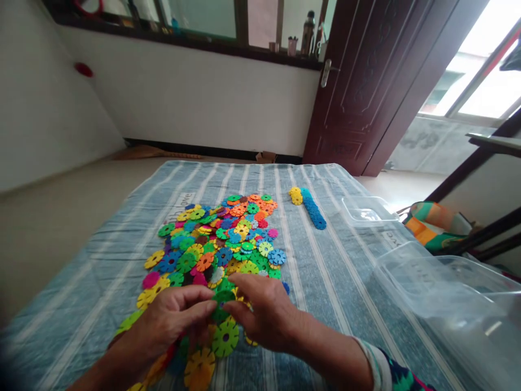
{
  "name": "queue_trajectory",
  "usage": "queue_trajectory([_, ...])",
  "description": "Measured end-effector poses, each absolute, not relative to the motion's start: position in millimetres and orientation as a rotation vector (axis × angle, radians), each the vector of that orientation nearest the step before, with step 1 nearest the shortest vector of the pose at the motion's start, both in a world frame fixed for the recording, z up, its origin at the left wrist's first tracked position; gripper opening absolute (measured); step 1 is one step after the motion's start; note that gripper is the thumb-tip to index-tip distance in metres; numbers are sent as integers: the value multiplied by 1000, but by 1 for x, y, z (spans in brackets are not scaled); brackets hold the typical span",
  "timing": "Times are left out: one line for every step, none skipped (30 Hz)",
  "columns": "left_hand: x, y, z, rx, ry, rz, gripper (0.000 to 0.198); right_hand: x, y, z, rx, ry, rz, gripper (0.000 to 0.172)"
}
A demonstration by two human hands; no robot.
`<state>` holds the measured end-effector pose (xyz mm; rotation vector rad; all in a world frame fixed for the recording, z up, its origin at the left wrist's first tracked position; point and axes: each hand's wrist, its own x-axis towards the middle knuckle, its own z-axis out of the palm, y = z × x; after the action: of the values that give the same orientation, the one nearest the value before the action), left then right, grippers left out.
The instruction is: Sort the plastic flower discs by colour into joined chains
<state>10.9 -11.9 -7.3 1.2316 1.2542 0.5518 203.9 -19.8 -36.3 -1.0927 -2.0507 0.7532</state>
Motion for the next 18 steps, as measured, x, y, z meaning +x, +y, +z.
queue_trajectory([11,-11,-6,1213,1268,574,35,203,-19,-31,-1042,-2176,568,32])
queue_trajectory([11,-10,-5,1198,1275,591,36,202,-18,-25,-989,-2295,415,34])
queue_trajectory([11,-10,-4,1187,1280,605,37,201,-16,-19,-949,-2400,299,31])
queue_trajectory([10,-9,-3,1179,1285,622,38,198,-14,-14,-929,-2484,213,25])
queue_trajectory([10,-9,-2,1173,1293,639,39,196,-12,-11,-925,-2543,149,18])
queue_trajectory([10,-9,-2,1166,1307,661,39,193,-10,-8,-927,-2583,103,14])
queue_trajectory([9,-8,-2,1158,1324,677,40,190,-8,-6,-923,-2612,69,11])
queue_trajectory([9,-8,-2,1148,1344,689,41,187,-5,-5,-914,-2634,40,9])
queue_trajectory([9,-8,-3,1139,1361,691,42,185,-4,-4,-901,-2652,9,7])
queue_trajectory([8,-7,-3,1130,1377,691,43,182,-2,-4,-882,-2668,-23,7])
queue_trajectory([8,-7,-3,1122,1389,691,43,180,0,-3,-864,-2683,-55,7])
queue_trajectory([8,-7,-4,1115,1397,693,43,178,2,-3,-847,-2698,-82,8])
queue_trajectory([8,-7,-3,1109,1403,696,42,177,5,-2,-825,-2714,-95,8])
queue_trajectory([8,-7,-3,1103,1408,701,41,178,9,0,-800,-2731,-90,8])
queue_trajectory([7,-7,-3,1103,1415,713,40,180,16,3,-771,-2747,-66,7])
queue_trajectory([5,-6,-2,1112,1424,736,39,183,25,6,-751,-2753,-30,7])
queue_trajectory([2,-4,-2,1130,1433,770,38,189,38,10,-746,-2749,12,8])
queue_trajectory([-2,-1,-1,1151,1445,809,37,197,54,14,-767,-2728,50,11])
